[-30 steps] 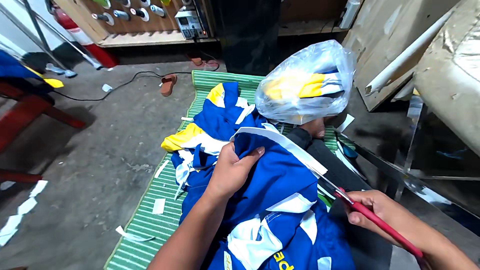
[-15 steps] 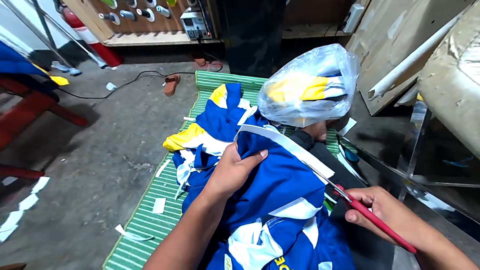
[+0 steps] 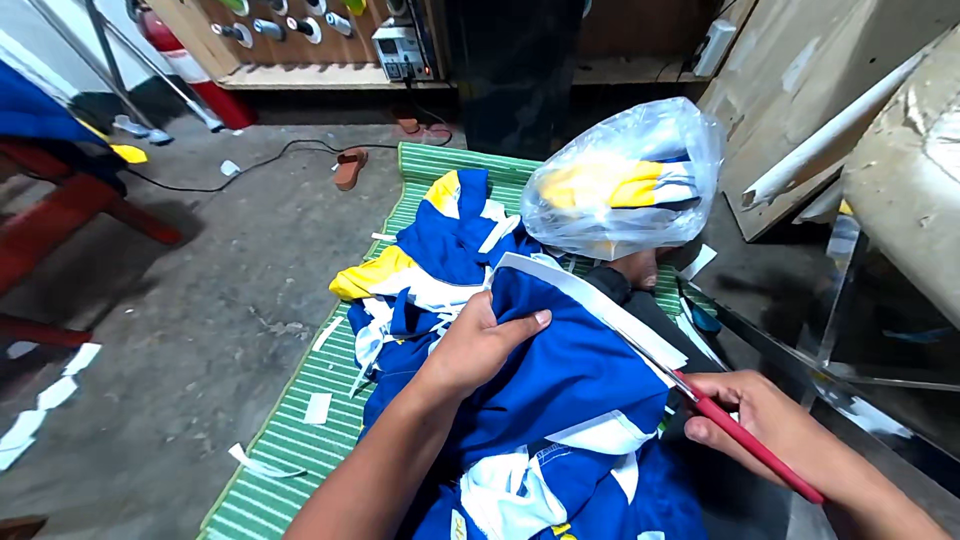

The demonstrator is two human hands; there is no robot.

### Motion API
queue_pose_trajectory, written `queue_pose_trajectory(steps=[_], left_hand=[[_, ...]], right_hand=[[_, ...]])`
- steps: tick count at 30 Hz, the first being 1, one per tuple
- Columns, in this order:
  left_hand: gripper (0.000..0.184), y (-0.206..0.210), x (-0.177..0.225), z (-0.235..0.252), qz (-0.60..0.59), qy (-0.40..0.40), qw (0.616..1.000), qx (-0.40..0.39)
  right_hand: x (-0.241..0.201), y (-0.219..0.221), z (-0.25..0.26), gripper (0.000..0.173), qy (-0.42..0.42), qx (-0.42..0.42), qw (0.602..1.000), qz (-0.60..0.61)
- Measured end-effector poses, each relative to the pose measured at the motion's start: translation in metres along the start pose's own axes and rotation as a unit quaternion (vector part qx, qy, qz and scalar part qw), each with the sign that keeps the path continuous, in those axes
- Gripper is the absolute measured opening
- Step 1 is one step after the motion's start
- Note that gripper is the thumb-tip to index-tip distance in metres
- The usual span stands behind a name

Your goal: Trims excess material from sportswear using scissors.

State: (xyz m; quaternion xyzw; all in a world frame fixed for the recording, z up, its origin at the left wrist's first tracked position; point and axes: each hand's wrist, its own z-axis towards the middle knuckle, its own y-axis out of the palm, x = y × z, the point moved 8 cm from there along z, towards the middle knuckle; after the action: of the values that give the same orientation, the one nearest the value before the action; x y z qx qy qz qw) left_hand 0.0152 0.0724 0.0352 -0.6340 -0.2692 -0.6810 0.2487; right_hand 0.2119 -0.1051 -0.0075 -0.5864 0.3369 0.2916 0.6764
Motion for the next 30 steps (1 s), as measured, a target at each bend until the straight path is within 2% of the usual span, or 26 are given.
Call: queue_pose_trajectory(steps=[5,11,17,22,25,30], left_hand=[[0.017,-0.002,0.000,-0.001,0.003,-0.006,1.000,0.003],[0.015,0.007,-0.004,0.000,-0.011,-0.019,0.999,-0.031],[0.016,0.004,-0.003,0.000,-0.012,-0.015,1.000,-0.025],[0.014,0.014,-0.007,0.000,-0.015,-0.031,0.997,-0.062],[0.012,0.015,-0.008,0.001,-0.014,-0.028,0.997,-0.068],[0.012,0.013,-0.009,-0.001,-0.016,-0.055,0.997,-0.057]], right_hand=[[0.000,-0.003,0.004,0.059,0.007,0.008,1.000,-0.006],[-0.005,-0.005,0.010,0.058,-0.008,-0.031,0.999,-0.011],[-0.002,-0.008,0.016,0.057,-0.003,-0.030,0.999,-0.026],[-0.005,-0.007,0.019,0.048,-0.019,-0.042,0.998,-0.041],[-0.005,-0.005,0.021,0.042,-0.004,-0.029,0.998,-0.063],[-0.009,-0.005,0.024,0.044,-0.014,0.006,0.997,-0.078]])
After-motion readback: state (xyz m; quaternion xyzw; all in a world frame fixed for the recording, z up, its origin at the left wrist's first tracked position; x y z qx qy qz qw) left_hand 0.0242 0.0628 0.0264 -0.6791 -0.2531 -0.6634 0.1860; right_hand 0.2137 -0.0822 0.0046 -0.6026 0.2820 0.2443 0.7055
